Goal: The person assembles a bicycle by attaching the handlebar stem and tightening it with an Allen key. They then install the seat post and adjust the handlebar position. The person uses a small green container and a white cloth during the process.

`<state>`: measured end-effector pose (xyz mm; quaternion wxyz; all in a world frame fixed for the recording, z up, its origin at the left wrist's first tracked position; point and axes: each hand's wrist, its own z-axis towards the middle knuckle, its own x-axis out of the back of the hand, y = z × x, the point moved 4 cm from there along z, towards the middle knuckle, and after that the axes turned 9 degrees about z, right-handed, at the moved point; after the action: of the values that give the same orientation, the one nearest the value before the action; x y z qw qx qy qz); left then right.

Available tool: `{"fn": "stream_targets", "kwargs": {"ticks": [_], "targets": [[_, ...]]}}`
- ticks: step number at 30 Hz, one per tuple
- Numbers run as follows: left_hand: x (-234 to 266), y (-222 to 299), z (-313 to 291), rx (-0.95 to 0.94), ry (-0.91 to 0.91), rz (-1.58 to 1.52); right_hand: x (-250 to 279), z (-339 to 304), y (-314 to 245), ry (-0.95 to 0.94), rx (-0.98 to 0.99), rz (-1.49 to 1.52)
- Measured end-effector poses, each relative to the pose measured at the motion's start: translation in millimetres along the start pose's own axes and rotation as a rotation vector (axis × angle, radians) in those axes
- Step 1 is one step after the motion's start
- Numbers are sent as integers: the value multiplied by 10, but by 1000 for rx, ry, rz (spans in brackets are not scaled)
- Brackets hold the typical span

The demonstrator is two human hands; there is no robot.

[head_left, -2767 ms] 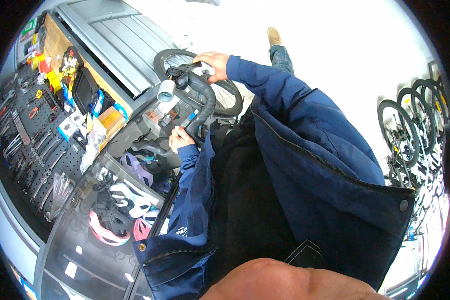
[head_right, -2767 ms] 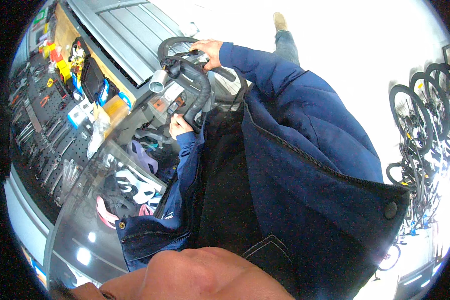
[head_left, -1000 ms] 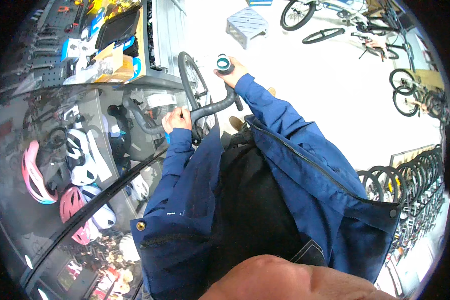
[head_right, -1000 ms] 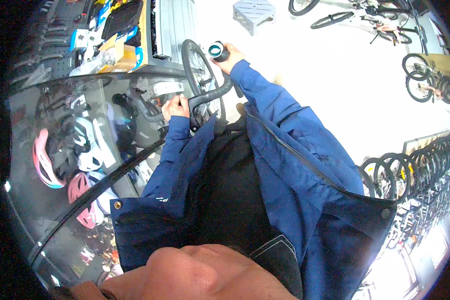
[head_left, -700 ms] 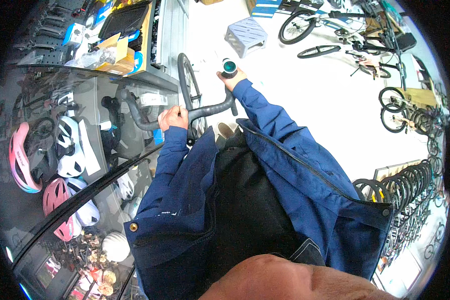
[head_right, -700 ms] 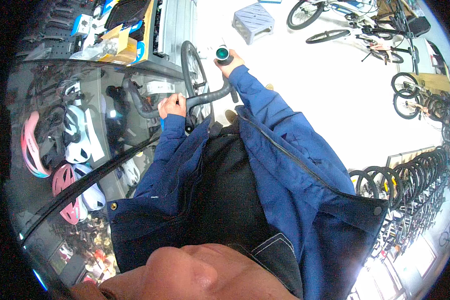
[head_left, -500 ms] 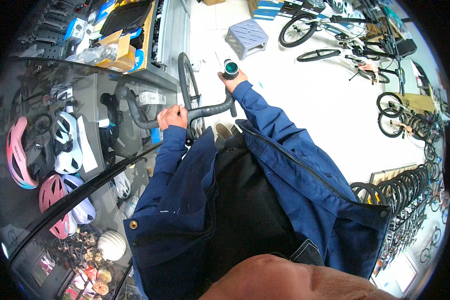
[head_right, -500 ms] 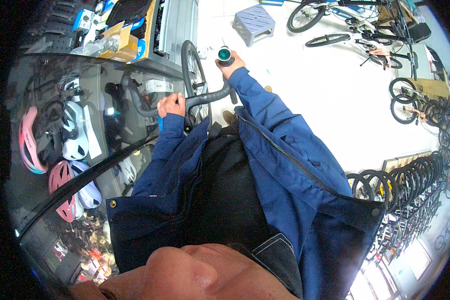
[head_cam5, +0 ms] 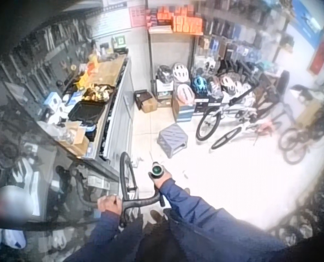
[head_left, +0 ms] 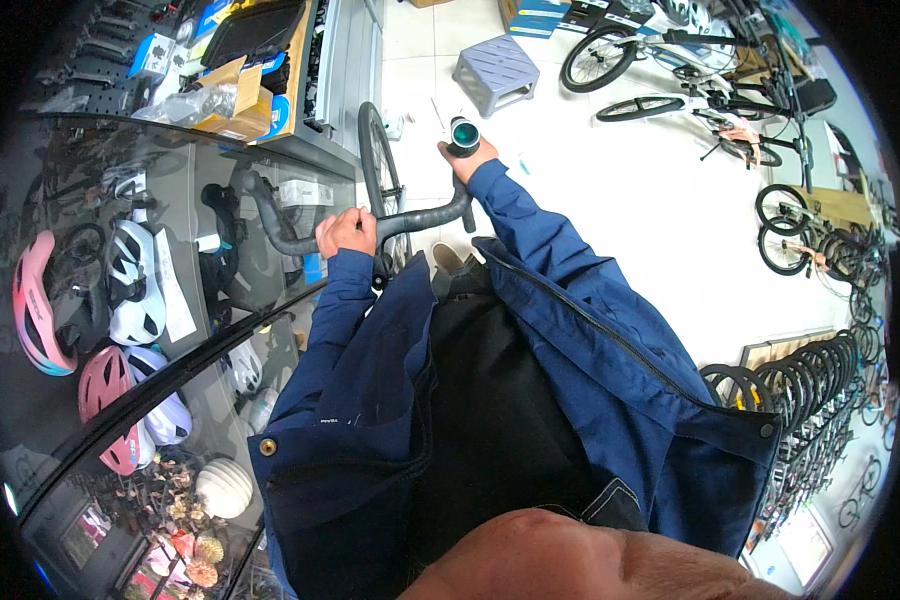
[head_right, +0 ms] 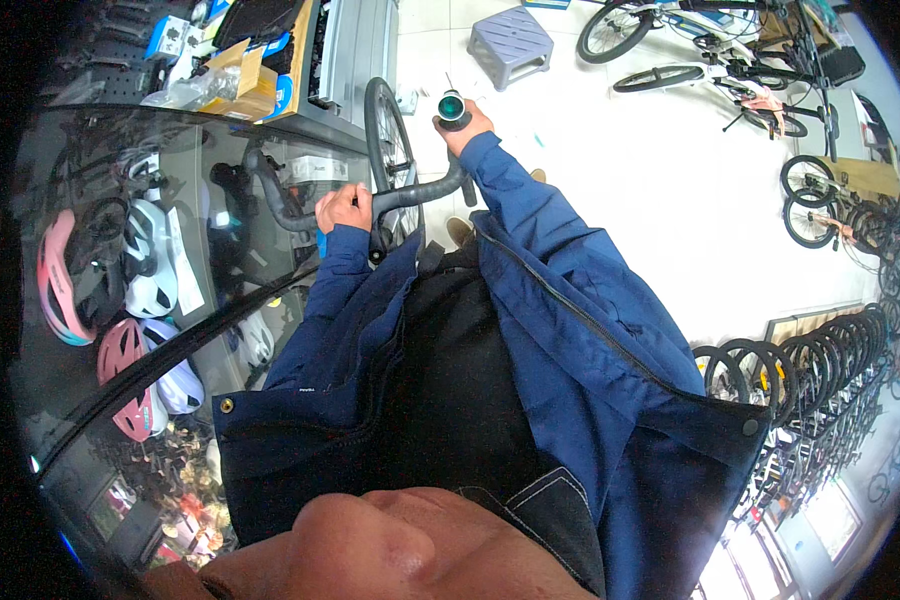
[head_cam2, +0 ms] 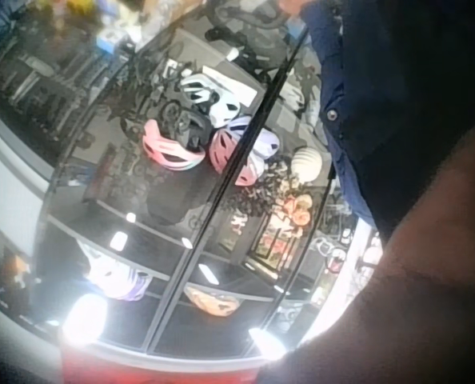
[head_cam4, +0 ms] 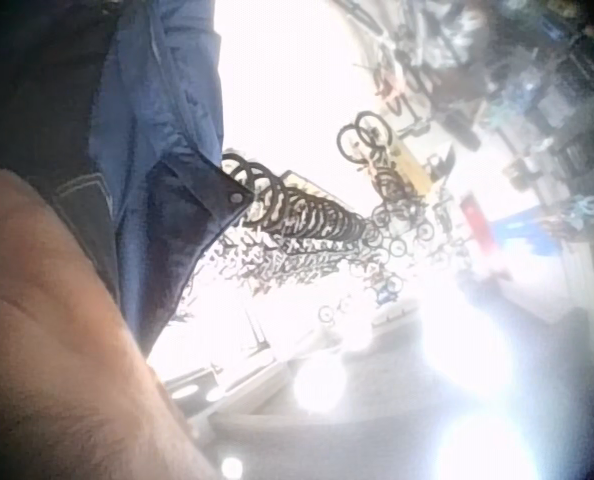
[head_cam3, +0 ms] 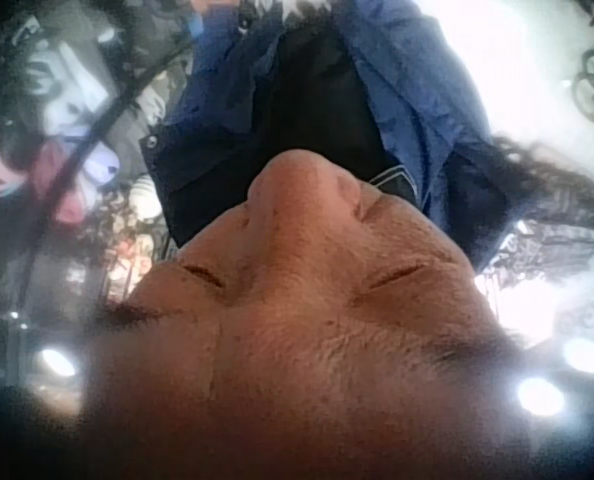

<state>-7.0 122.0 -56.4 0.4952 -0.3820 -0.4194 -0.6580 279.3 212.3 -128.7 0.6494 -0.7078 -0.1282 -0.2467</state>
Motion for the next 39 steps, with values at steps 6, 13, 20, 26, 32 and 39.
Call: {"fn": "stream_targets", "kwargs": {"ticks": [6, 13, 20, 26, 32, 39], "targets": [[-2, -6, -1, 4, 3, 1, -9, 26, 0, -98, -61, -93], [-21, -21, -18, 7, 21, 1, -34, 22, 65, -88, -66, -34], [120, 14, 156, 53, -38, -107, -74, 55, 105, -123, -117, -17], [-36, 169, 240, 74, -184, 98, -65, -12, 42, -38, -41, 128], [-20, 176, 281, 44, 46, -45, -76, -12, 54, -26, -9, 105], [-163, 196, 262, 90, -163, 105, -91, 19, 76, -60, -55, -72]]}}
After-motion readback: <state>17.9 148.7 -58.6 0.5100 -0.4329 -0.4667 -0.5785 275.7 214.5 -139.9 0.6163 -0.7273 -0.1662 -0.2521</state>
